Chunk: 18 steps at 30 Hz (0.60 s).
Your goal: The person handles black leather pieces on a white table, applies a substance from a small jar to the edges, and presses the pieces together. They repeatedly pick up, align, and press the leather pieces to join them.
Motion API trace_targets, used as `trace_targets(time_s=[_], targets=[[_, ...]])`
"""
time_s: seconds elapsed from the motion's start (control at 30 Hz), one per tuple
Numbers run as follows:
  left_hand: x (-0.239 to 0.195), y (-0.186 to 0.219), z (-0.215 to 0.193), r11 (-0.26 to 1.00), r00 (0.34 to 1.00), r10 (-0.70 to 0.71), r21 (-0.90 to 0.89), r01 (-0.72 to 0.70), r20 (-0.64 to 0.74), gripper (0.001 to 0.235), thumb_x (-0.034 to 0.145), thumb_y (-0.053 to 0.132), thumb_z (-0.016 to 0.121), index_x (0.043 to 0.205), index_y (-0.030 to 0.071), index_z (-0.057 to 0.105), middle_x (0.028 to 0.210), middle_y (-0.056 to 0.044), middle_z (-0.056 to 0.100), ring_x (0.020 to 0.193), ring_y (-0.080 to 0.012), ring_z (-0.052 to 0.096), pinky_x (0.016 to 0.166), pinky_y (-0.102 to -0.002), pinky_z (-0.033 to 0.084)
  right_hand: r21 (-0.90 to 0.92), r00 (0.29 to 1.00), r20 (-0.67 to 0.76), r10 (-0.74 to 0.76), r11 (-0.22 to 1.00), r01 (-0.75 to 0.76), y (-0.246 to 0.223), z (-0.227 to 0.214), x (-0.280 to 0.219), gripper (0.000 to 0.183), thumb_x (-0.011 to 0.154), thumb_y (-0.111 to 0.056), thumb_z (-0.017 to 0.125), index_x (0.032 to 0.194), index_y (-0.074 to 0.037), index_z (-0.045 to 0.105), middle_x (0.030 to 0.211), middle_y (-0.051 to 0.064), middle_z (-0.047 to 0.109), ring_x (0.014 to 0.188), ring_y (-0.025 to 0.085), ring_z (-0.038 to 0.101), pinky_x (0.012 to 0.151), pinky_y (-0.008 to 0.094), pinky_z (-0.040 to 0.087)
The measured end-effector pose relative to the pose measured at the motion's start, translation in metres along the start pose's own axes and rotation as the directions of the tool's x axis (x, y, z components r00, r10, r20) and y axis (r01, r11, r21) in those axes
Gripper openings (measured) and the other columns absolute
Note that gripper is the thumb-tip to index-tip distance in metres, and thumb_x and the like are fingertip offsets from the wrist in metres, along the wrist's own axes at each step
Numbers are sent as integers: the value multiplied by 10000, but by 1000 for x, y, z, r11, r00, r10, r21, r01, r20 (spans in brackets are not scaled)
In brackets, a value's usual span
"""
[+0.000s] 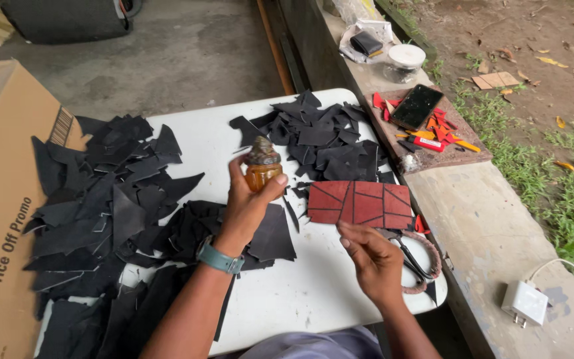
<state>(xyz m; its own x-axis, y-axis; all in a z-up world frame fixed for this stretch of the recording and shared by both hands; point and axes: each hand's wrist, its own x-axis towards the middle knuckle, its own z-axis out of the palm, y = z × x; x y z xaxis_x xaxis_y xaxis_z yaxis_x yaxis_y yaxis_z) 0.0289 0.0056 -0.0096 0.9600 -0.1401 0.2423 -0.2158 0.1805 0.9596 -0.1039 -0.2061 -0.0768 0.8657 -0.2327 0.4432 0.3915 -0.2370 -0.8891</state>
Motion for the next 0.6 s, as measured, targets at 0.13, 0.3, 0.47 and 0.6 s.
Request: trace_targets(time_s=[0.13,0.3,0.47,0.6], targets=[[25,-34,-2,928,999,7,372,-19,32,648,750,219,879,1288,38,566,1120,-101,713,992,-210,725,827,-322,601,113,996,46,81,990,-86,26,-8,-8,112,825,73,791,930,41,769,902,130,781,820,178,755,746,282,623],[66,-77,2,746,996,23,665,43,-91,731,629,208,944,1196,63,507,1096,-151,719,1025,-310,711,893,-411,563,305,979,1,205,932,-196,43,-9,-13,199,797,38,845,800,39,646,764,155,728,672,194,723,620,320,596],[103,-99,-3,612,974,-82,761,215,-209,805,607,246,977,1209,74,471,1196,-204,661,1104,-394,654,949,-452,527,306,947,20,320,900,-310,39,-5,-1,150,891,-91,755,878,57,737,862,180,763,713,215,756,673,335,630],[111,-88,-14,479,964,-158,838,262,-212,901,629,244,970,1325,29,440,1279,-242,597,1182,-407,616,990,-443,524,330,957,64,282,900,-287,28,5,5,193,939,-109,694,1004,63,752,1077,214,787,861,230,793,793,360,653]])
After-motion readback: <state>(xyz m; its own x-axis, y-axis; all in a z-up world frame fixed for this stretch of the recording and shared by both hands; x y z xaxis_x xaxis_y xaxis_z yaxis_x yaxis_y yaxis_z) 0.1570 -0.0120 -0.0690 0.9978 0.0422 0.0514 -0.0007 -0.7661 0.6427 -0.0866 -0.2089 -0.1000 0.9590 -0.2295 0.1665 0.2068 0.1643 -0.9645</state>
